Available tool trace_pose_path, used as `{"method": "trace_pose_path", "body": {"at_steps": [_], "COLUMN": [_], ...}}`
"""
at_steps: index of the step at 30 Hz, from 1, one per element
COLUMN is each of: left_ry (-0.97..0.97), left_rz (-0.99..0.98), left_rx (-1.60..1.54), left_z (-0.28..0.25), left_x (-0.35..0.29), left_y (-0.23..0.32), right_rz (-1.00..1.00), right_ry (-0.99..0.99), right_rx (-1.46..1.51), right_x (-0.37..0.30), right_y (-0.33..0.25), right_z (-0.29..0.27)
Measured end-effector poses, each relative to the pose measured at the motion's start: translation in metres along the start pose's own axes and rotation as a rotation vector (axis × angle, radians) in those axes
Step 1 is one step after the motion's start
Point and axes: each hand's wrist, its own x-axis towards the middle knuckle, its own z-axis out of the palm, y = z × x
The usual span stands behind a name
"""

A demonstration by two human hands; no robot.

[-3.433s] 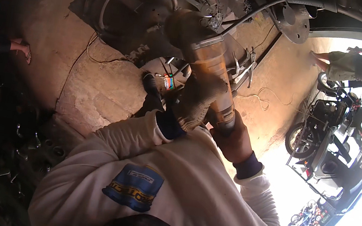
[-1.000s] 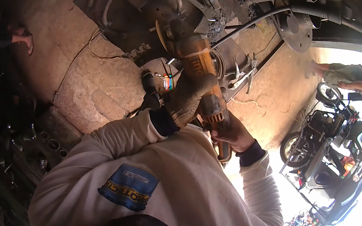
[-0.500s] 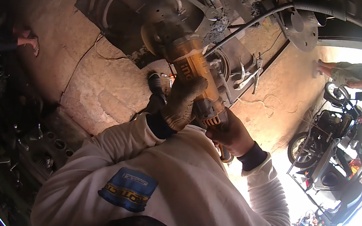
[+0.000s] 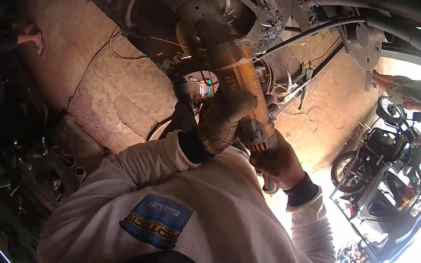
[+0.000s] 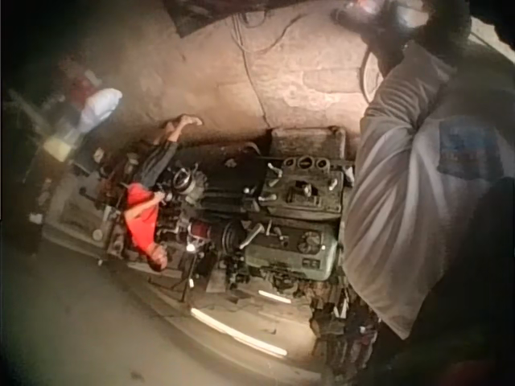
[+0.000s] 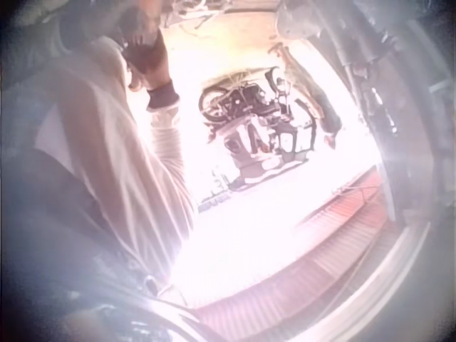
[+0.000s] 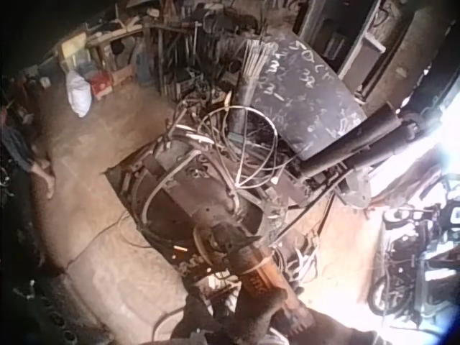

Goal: The person welds a metal frame using a handheld welding torch, creating bright sparks. They then use an angle grinder to smooth the welded area, generating a shower of sparks. The person also uses a hammer to tap the metal frame and a wrench to adjust components.

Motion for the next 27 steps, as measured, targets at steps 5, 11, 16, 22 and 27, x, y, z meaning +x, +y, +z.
{"method": "trace_pose_path", "body": {"at_steps": [5,11,16,22,27], "left_ry": [0.012,-0.027,-0.008,-0.077,-0.09], "left_rz": [0.029,-0.007,-0.02,-0.008,-0.04], "left_rx": [0.005,-0.016,0.099,0.011,0.045], "left_z": [0.002,-0.008,-0.005,-0.018,-0.017], "left_x": [0.0,0.004,-0.001,0.008,0.006], "left_y": [-0.001,-0.006,-0.005,-0.015,-0.013], "right_rz": [0.025,0.047,0.009,-0.009,0.016], "right_ry": [0.023,0.004,0.011,-0.057,-0.036], "right_rx": [0.01,0.021,0.025,-0.012,0.001], "right_x": [0.0,0.0,0.002,0.004,0.001], "right_y": [0.003,0.001,0.0,0.001,-0.001], "right_z": [0.001,-0.001,0.002,-0.003,0.0]}}
